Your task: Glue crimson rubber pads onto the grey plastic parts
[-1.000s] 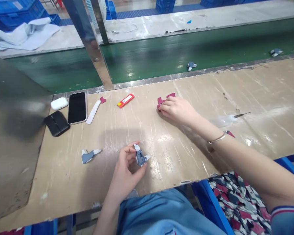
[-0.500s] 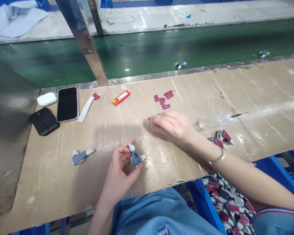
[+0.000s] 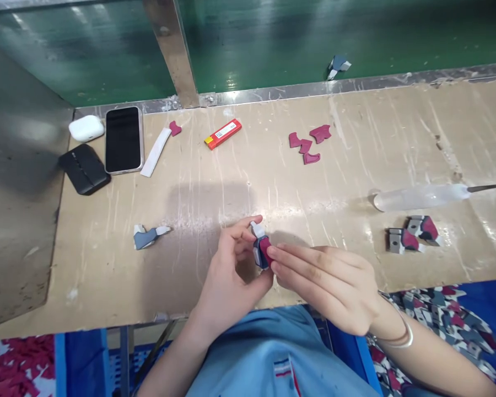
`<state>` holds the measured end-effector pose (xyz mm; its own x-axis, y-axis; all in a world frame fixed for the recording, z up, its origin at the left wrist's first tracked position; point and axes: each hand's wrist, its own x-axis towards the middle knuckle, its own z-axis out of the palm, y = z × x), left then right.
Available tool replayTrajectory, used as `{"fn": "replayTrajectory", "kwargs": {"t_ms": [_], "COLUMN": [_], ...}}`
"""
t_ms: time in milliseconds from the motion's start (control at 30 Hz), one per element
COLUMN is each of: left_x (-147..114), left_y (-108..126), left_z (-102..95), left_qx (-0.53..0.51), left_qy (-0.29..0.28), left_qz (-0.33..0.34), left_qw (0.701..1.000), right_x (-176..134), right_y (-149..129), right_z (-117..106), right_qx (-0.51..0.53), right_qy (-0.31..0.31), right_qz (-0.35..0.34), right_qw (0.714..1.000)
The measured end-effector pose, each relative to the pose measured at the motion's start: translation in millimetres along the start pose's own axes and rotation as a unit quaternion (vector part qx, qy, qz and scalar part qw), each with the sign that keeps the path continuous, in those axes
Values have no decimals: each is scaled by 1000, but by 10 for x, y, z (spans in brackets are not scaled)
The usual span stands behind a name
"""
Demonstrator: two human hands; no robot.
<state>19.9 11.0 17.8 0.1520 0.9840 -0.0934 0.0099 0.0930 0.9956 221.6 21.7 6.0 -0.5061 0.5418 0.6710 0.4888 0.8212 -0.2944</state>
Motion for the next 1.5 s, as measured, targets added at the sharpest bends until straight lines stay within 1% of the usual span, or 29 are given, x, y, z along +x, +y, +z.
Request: {"fn": "replayTrajectory", "kwargs": {"t_ms": [67, 100, 200, 300, 400, 433, 467, 567, 600, 633, 700, 800, 867, 1033, 1100, 1167, 1233, 1333, 1400, 1500], "left_x": [-1, -2, -7, -9, -4, -1, 3, 15, 20, 26, 38, 44, 34, -20, -33, -36, -31, -19, -11, 5], "left_y": [-5, -3, 9, 17, 16, 13, 10, 0, -2, -3, -4, -6, -11, 6, 32, 62, 91, 130, 148, 151], "left_z": [3, 5, 6, 6, 15, 21, 26, 34, 32, 29, 19, 8, 6, -2, -19, -41, -60, -74, -77, -89], "left_qx": [13, 21, 37, 42, 33, 27, 19, -1, -5, -9, -14, -16, -15, -21, -46, -96, -155, -228, -260, -275], "left_qy": [5, 9, 17, 22, 26, 27, 30, 33, 33, 31, 28, 24, 21, 29, 19, 5, -7, -20, -25, -25], "left_qz": [9, 13, 23, 28, 18, 13, 9, -11, -20, -29, -38, -37, -34, -1, 13, 20, 14, 6, 8, 2], "left_qw": [1000, 1000, 999, 999, 999, 999, 999, 999, 999, 999, 999, 999, 999, 999, 999, 995, 988, 973, 965, 961], "right_x": [63, 93, 160, 210, 244, 246, 243, 218, 212, 210, 219, 241, 243, 229, 239, 255, 264, 248, 219, 180], "right_y": [11, 17, 18, -6, -29, -33, -34, -25, -19, -14, -4, 13, 31, 86, 83, 50, -10, -120, -182, -236], "right_z": [35, 54, 73, 20, -31, -29, -15, 64, 84, 92, 73, 5, -13, 62, 81, 80, 75, 98, 139, 210], "right_qx": [-26, -35, -43, -54, -65, -66, -67, -67, -66, -64, -58, -35, -12, 25, 36, 77, 159, 282, 315, 308], "right_qy": [30, 34, 25, 27, -21, -24, -16, 44, 57, 57, 30, -31, -43, -15, -9, -3, 13, 54, 79, 111], "right_qz": [-66, -81, -71, -65, -75, -79, -83, -85, -84, -83, -81, -70, -54, -24, -19, 14, 83, 185, 214, 235], "right_qw": [997, 996, 996, 996, 995, 994, 994, 993, 993, 993, 995, 996, 998, 999, 999, 997, 984, 940, 921, 915]}}
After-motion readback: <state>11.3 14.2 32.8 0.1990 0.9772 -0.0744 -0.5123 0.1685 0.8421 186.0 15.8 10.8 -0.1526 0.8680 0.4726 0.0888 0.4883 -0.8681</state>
